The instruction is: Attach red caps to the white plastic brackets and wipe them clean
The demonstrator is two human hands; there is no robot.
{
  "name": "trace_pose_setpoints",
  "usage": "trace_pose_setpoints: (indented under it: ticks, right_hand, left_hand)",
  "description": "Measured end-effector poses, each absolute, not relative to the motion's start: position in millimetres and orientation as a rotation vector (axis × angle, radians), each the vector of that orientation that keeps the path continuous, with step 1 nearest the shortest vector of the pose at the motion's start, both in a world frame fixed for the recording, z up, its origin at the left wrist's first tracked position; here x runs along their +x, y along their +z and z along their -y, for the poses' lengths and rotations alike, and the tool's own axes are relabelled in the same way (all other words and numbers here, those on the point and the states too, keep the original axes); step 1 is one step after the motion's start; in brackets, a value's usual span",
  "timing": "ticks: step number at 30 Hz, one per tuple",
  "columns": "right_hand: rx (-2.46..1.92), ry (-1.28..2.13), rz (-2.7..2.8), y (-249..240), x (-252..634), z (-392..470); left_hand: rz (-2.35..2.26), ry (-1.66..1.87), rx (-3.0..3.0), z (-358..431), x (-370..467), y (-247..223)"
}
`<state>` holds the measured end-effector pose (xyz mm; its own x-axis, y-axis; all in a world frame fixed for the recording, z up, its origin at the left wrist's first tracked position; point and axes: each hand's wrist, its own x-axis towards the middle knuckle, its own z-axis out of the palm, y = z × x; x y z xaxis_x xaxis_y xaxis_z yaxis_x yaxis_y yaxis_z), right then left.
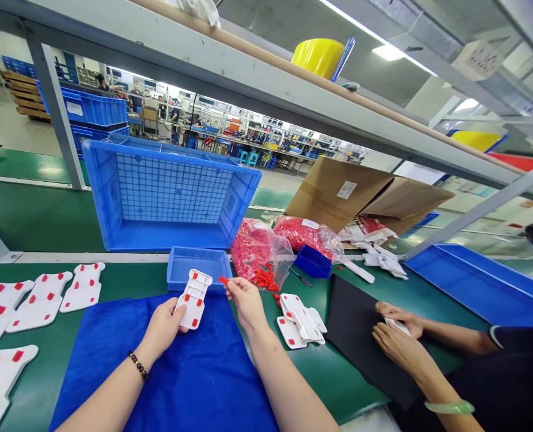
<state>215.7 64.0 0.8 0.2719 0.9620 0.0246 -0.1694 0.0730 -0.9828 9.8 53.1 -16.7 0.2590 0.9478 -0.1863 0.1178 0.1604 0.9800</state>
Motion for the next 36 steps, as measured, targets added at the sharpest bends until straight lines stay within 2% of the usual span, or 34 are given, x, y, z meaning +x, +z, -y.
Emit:
trace_pose_setpoints:
  ticks: [15, 28, 36]
  right_hand:
    - [-1.043, 1.255, 0.739, -7.9, 202.0, -59.3]
    - [-0.971, 1.294, 0.715, -3.1, 201.9, -57.0]
    - [-0.921, 1.345, 0.674, -5.6, 203.4, -57.3]
  left_hand:
    - [-1.212, 0.774, 1.686, -41.0, 15.4, 0.6]
    - [-1.186, 0.796, 1.533, -44.7, 15.8, -1.8]
    - [-1.195, 0.766, 1.849, -41.0, 14.0, 1.6]
